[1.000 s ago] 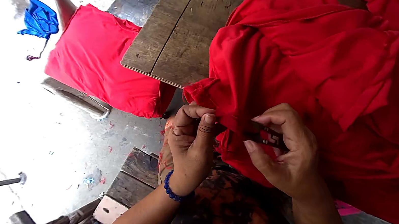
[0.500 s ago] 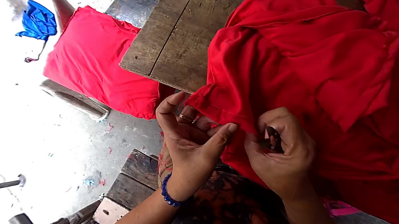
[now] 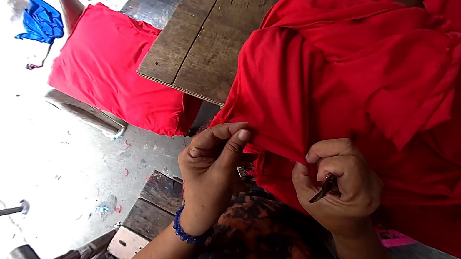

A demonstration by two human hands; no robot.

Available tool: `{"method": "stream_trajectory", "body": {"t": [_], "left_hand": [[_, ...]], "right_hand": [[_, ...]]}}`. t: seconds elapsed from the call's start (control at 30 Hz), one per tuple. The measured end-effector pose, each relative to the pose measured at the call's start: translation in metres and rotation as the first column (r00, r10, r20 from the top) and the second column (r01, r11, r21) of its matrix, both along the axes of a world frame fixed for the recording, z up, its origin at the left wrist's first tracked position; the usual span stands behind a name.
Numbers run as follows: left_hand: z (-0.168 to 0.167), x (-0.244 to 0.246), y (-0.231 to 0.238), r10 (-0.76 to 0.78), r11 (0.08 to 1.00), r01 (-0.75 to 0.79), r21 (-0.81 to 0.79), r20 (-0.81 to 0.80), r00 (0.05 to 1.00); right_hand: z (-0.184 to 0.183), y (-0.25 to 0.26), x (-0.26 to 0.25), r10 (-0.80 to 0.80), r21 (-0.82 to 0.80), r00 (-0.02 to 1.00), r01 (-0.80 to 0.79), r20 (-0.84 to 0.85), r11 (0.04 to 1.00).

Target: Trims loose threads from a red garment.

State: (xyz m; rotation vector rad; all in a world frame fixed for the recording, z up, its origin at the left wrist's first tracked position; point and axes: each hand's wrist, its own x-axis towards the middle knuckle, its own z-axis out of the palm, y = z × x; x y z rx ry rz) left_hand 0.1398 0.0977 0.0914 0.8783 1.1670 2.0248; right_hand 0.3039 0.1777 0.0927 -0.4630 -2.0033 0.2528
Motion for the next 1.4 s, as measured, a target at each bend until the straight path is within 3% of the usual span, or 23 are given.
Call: {"method": "stream_trajectory", "body": {"t": [0.13,0.2,0.27,0.33,0.5,0.73,1.0,1.27,1.4], "left_hand": [[0.009,0.001,0.000,-0.105,0.994,0.104,0.026,0.404,0.909],[0.007,0.003,0.002,-0.148,0.989,0.117,0.096,0.461,0.875],[0.003,0.004,0.003,-0.194,0.977,0.133,0.168,0.431,0.881],[0.000,0.006,0.003,-0.229,0.964,0.154,0.218,0.383,0.895],[-0.011,0.009,0.003,-0.218,0.949,0.145,0.281,0.247,0.944],[-0.020,0.012,0.006,-0.105,0.949,0.092,0.302,0.027,0.994],[-0.020,0.009,0.011,0.058,0.944,-0.031,0.330,-0.074,0.996],[-0.027,0.014,0.010,0.101,0.933,0.026,0.358,-0.331,0.938],[-0.029,0.014,0.012,0.103,0.936,0.029,0.350,-0.354,0.930]], "right_hand": [[-0.001,-0.001,-0.003,-0.005,-0.041,0.997,0.008,0.074,0.999],[0.002,-0.002,-0.003,0.031,-0.176,0.993,-0.011,0.116,0.984],[0.009,-0.001,-0.002,0.086,-0.305,0.986,-0.040,0.139,0.952],[0.016,-0.001,0.000,0.107,-0.336,0.982,-0.050,0.156,0.941],[0.024,-0.007,-0.005,-0.023,-0.192,0.961,0.079,0.277,0.978],[0.029,-0.011,-0.011,-0.099,-0.046,0.943,0.120,0.317,0.992],[0.025,-0.012,-0.010,-0.038,-0.099,0.953,0.071,0.299,0.993],[0.024,-0.012,-0.011,-0.047,-0.128,0.964,0.083,0.260,0.988],[0.022,-0.012,-0.012,-0.044,-0.136,0.970,0.078,0.240,0.988]]}}
